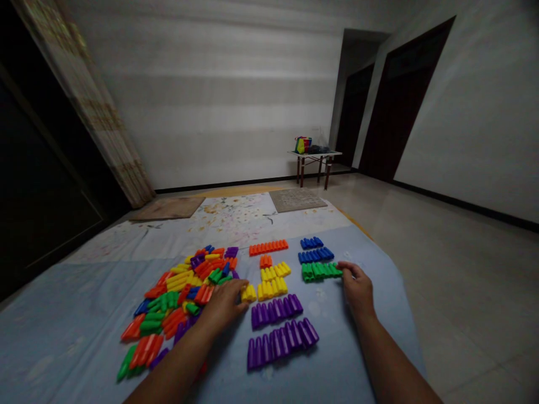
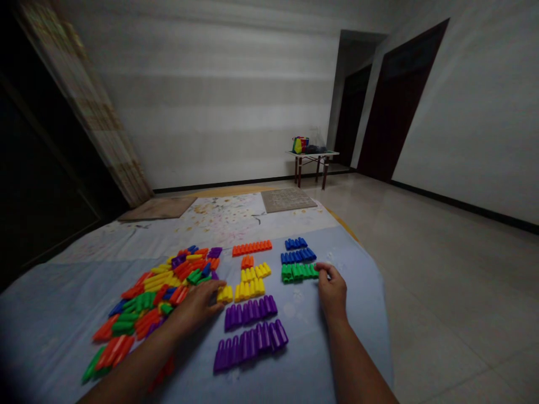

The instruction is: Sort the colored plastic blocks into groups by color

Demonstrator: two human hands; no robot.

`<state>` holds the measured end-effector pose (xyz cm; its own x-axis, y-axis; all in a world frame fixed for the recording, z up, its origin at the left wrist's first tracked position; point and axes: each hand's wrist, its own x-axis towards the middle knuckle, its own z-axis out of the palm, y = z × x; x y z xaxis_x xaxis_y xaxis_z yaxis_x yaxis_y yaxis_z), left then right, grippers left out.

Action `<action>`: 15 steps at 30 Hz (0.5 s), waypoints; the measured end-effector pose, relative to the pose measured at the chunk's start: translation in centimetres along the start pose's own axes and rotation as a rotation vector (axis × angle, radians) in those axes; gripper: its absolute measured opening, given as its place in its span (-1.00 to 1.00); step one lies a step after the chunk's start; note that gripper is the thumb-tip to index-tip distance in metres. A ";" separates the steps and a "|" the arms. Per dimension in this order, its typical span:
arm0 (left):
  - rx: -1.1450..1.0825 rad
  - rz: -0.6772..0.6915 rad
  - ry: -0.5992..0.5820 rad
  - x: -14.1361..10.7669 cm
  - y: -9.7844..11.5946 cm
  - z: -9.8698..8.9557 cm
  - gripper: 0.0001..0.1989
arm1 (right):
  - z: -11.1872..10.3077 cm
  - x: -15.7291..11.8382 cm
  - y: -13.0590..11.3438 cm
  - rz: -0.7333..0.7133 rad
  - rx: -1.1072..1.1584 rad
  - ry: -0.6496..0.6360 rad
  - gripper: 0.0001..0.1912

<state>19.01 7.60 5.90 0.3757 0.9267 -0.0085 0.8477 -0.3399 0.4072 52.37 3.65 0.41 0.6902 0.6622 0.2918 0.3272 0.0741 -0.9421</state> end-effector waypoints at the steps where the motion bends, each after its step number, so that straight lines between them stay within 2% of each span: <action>1: -0.008 -0.004 -0.017 0.1 -0.1 -0.1 -0.52 | 0.0 0.0 0.0 0.001 0.004 -0.001 -0.69; 8: -0.150 -0.039 -0.095 0.9 -0.6 -0.7 -0.53 | 0.0 0.0 0.0 0.007 0.024 0.003 -0.70; 15: -0.208 -0.028 -0.096 1.3 0.1 0.3 -0.50 | 0.0 0.0 -0.3 0.012 0.032 -0.001 -0.71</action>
<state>19.74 8.75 5.66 0.3953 0.9125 -0.1057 0.7668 -0.2644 0.5849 52.24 3.64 0.63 0.6931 0.6642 0.2801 0.2977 0.0902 -0.9504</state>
